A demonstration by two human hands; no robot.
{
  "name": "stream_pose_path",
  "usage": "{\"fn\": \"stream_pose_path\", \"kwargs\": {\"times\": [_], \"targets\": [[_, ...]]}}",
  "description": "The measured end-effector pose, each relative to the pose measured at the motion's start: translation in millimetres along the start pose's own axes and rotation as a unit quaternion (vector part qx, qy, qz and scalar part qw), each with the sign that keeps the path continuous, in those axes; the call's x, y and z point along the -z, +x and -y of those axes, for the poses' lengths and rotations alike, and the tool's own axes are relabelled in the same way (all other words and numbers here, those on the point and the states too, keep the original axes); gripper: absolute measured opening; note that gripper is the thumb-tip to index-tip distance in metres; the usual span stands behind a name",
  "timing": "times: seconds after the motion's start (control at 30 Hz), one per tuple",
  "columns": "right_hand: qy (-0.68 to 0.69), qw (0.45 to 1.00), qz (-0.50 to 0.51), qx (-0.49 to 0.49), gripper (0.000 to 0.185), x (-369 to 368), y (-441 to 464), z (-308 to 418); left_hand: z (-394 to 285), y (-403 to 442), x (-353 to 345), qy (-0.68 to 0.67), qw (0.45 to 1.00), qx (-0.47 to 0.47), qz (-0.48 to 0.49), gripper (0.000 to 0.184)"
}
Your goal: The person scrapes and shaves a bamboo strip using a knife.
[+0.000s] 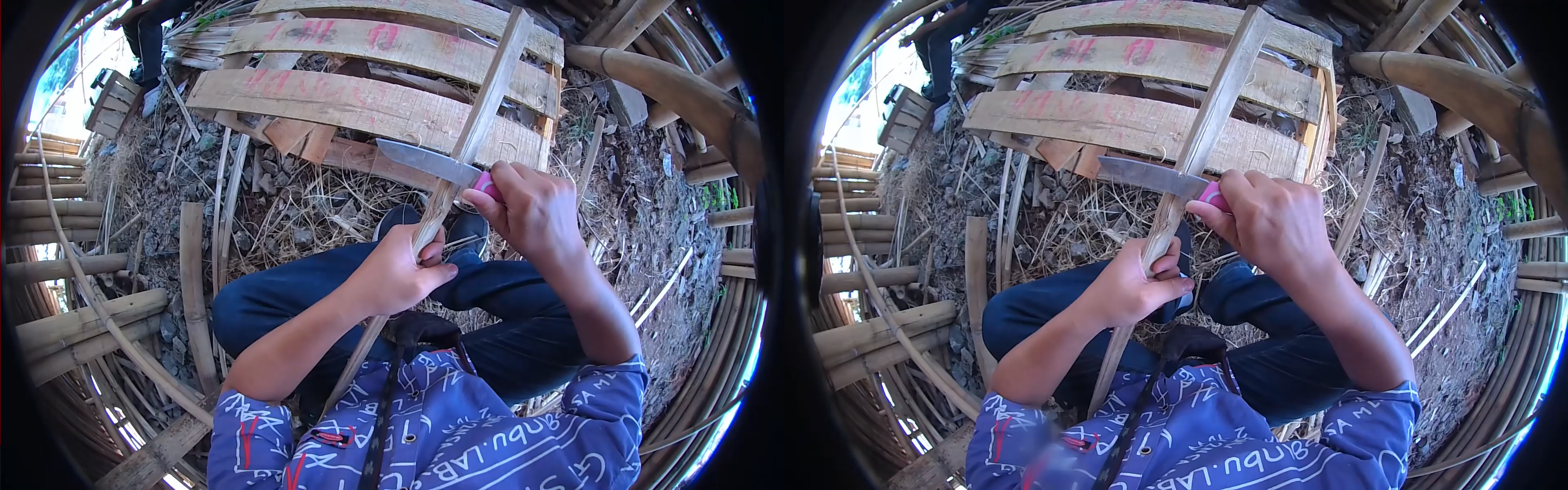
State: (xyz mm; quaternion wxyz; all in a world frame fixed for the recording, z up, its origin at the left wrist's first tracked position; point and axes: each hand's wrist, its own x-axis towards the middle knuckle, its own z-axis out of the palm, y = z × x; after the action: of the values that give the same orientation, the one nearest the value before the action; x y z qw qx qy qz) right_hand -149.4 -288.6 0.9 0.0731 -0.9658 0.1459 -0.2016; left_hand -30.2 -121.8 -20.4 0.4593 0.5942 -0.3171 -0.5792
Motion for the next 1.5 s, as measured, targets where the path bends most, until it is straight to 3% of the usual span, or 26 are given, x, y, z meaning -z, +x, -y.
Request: {"fn": "stream_pose_path", "kwargs": {"times": [0.8, 0.87, 0.93, 1.23, 1.4, 1.43, 1.5], "targets": [[-0.084, 0.995, -0.055, -0.015, 0.041, 1, 19, -40, 9, 1, -2, -0.008, 1.000, -0.005, -0.005, 0.039], [-0.080, 0.977, -0.048, -0.191, 0.043, 9, 24, -69, 15, -4, -6, -0.005, 1.000, -0.002, -0.005, 0.039], [-0.094, 0.985, -0.060, -0.135, 0.045, 18, 22, -96, 28, -6, -8, 0.004, 1.000, 0.013, 0.009, 0.038], [-0.102, 0.978, -0.056, -0.170, 0.049, 17, 24, -98, 24, -3, -1, -0.026, 0.999, 0.039, 0.027, 0.040], [0.012, 0.957, -0.052, -0.286, 0.057, 27, 20, -116, 29, -4, 2, -0.024, 0.998, 0.029, 0.042, 0.041], [0.001, 0.953, -0.099, -0.287, 0.060, 31, 19, -117, 31, -5, 2, -0.040, 0.998, 0.041, 0.036, 0.041], [0.018, 0.953, -0.098, -0.285, 0.061, 31, 14, -123, 30, -3, 3, -0.054, 0.997, 0.049, 0.031, 0.042]]}}
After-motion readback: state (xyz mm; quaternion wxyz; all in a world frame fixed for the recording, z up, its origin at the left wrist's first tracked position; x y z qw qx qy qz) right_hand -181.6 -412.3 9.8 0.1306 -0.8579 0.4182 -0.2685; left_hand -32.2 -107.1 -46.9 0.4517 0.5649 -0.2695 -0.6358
